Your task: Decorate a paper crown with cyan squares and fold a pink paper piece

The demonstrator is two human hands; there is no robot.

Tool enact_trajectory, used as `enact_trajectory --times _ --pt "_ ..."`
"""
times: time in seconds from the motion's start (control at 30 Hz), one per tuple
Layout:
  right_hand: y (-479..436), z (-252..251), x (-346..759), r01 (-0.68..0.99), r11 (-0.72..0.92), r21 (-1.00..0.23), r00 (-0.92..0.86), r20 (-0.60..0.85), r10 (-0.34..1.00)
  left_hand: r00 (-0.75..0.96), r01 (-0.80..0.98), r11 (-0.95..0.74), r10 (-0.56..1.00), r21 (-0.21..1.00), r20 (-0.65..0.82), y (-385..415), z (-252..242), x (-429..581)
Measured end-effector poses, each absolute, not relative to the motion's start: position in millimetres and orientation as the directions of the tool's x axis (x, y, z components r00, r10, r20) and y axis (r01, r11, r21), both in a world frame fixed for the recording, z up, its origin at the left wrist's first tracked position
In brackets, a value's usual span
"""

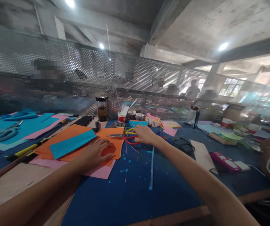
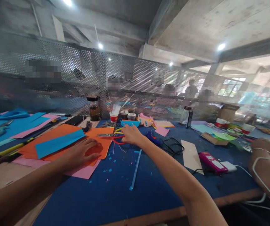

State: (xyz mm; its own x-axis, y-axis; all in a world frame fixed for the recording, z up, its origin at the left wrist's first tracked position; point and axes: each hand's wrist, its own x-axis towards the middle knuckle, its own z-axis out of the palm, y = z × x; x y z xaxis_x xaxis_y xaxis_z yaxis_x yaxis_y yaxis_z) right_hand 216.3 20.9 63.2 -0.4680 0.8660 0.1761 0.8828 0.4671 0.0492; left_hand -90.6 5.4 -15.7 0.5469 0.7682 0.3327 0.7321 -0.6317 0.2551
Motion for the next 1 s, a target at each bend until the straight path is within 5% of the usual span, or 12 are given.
enact_trajectory --times 0.53,1.0 --pt "-39.2 30.7 293.0 0.835 0.259 -0.485 -0.144 0.262 0.954 0.576 0.72 -0.64 0.767 0.269 0.283 6.4 -9.7 -96.2" --pt "-45.7 41.8 264.0 0.353 0.232 -0.906 -0.224 0.158 0.962 0.545 0.719 -0.636 0.767 0.281 0.339 14.2 -23.7 -99.1"
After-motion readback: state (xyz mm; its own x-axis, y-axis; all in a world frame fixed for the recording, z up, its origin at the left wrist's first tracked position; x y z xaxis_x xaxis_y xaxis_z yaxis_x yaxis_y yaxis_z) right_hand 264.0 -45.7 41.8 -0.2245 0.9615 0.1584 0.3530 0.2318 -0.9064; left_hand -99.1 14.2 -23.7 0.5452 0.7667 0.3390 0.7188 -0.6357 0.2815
